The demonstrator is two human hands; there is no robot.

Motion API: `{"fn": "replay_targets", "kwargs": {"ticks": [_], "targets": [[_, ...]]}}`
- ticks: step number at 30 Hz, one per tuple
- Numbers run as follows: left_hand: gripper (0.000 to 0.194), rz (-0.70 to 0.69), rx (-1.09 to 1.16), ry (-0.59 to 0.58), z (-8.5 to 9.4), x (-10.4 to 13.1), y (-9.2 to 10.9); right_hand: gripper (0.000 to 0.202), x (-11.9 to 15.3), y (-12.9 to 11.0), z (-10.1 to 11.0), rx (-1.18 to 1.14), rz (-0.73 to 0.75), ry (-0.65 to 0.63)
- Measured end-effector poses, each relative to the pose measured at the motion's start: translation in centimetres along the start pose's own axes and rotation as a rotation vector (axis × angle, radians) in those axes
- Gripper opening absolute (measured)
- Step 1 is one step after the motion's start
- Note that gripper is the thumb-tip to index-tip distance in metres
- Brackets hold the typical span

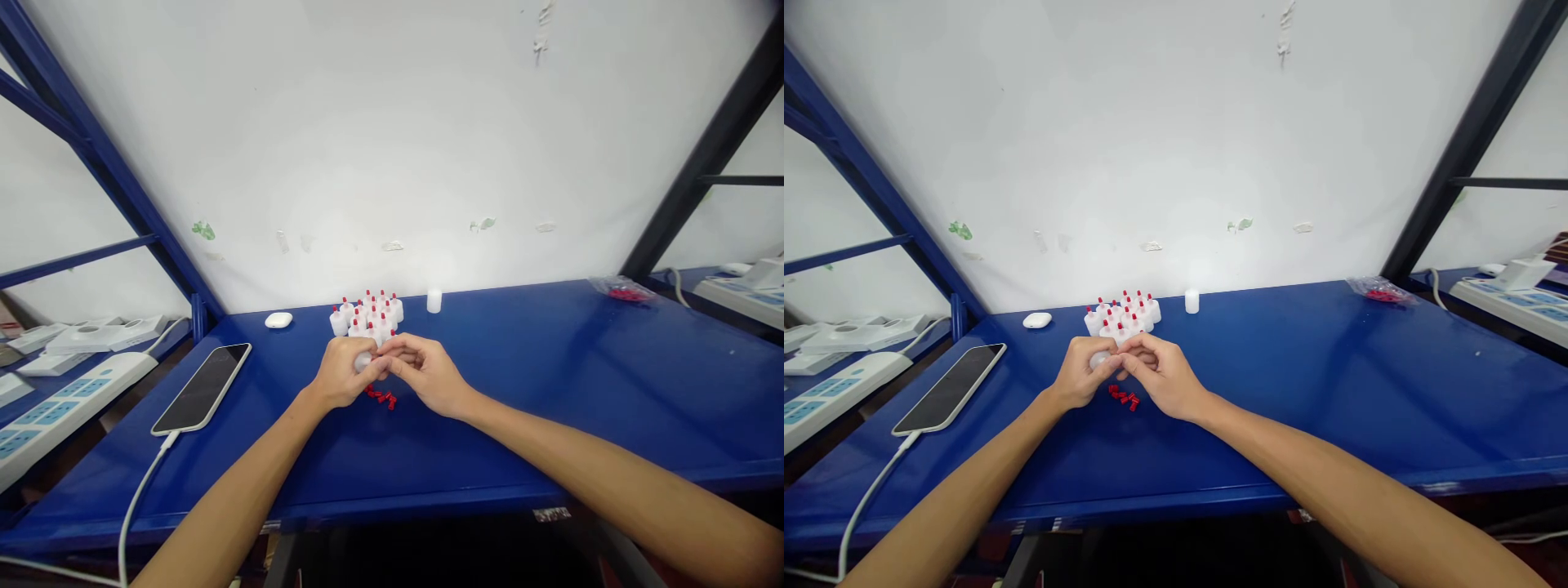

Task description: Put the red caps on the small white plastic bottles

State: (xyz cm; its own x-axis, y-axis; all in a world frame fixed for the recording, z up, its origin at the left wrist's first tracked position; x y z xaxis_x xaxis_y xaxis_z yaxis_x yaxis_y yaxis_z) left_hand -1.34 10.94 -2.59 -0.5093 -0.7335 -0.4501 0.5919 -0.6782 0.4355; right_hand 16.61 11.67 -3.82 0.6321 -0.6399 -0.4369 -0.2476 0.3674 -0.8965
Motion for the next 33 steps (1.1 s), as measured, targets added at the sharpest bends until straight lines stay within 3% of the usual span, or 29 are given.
{"fn": "replay_targets", "kwargs": {"ticks": [4, 8, 13, 18, 22, 26, 33], "targets": [[0.043, 0.061, 0.117, 0.153, 0.0, -0.2, 0.3, 0.009, 0.6, -0.5, 0.0, 0.322, 0.158, -0.018], [0.048, 0.106, 0.235, 0.259, -0.3, -0.3, 0.1, 0.035, 1.2, -1.0, -0.3, 0.662, 0.293, -0.102], [0.05, 0.186, 0.32, 0.286, -0.9, -0.5, 0.0, 0.046, 1.2, -1.0, -0.7, 0.756, 0.208, -0.161], [0.044, 0.167, 0.424, 0.238, -1.2, -0.4, 0.0, 0.055, 1.0, -0.8, -0.8, 0.871, 0.172, -0.225], [0.035, 0.249, 0.403, 0.3, -1.1, -0.5, -0.7, 0.059, 0.6, -0.7, 0.2, 0.872, 0.177, -0.079], [0.028, 0.337, 0.347, 0.425, -0.6, -0.6, -1.6, 0.052, 0.0, -0.6, 2.1, 0.972, 0.075, 0.09], [0.036, 0.333, 0.366, 0.482, 0.1, -0.4, -1.9, 0.045, -0.3, 0.0, 2.5, 1.241, -0.157, -0.147]]}}
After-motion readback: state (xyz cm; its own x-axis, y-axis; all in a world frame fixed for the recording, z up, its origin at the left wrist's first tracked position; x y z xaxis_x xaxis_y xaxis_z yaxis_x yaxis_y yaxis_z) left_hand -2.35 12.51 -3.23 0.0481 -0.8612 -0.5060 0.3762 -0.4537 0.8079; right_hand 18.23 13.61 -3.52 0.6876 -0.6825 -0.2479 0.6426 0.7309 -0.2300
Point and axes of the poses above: each hand's wrist, its own x-axis away from the middle knuckle, its own z-axis out of the back of the hand, y = z × x, the point moved 1 cm from there along -x, towards the middle knuckle, and after that the axes turned 9 degrees about -y, right-handed, at the moved point
